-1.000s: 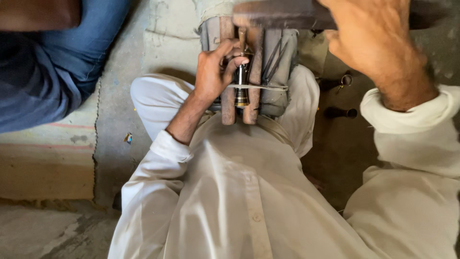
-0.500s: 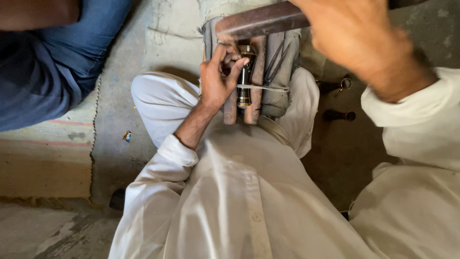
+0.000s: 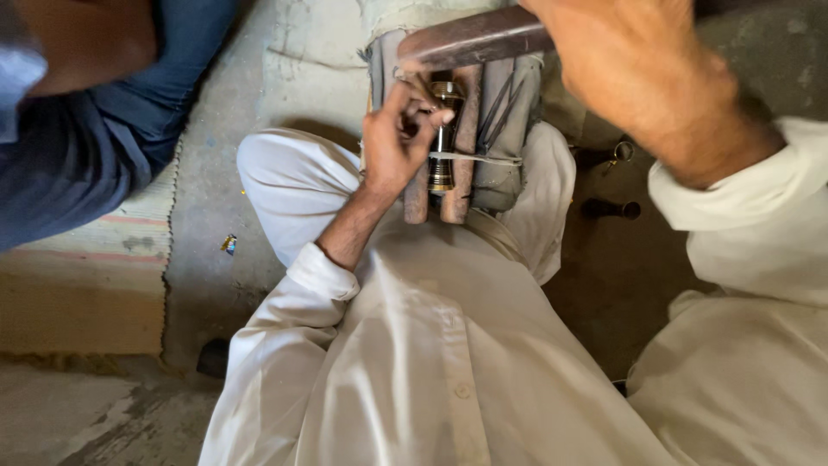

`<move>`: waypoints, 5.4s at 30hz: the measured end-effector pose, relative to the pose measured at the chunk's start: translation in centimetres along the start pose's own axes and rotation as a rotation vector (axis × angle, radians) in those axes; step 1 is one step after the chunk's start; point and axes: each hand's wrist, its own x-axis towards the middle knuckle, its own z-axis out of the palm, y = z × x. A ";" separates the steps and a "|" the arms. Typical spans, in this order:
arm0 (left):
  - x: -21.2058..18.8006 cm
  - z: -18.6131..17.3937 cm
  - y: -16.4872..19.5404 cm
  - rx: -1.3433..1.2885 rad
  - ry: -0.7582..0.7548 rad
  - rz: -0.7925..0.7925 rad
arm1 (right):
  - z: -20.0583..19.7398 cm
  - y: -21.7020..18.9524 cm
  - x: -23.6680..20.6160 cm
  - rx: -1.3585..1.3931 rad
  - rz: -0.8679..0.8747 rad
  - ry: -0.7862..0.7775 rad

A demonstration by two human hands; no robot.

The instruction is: The person sits cross-legged on the floor with a small brass object held upright between wooden stakes strapped to their legs. They hold a punch against the metal and repeatedly strike it with a wooden mallet, rotating and repositioning the piece between strikes to work its surface.

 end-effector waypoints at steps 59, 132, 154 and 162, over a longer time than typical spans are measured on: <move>-0.6 -2.6 2.3 0.267 -0.215 0.296 | 5.5 -2.6 -7.6 0.435 0.229 0.179; -0.4 -1.3 0.9 0.238 -0.141 0.090 | 2.4 1.1 -6.1 -0.067 0.069 -0.160; 4.0 -3.4 2.2 0.282 -0.660 0.408 | 10.2 -2.1 -14.4 0.733 0.599 0.212; 3.8 -3.5 2.4 0.304 -0.649 0.360 | 8.7 -1.5 -14.3 0.297 0.362 0.089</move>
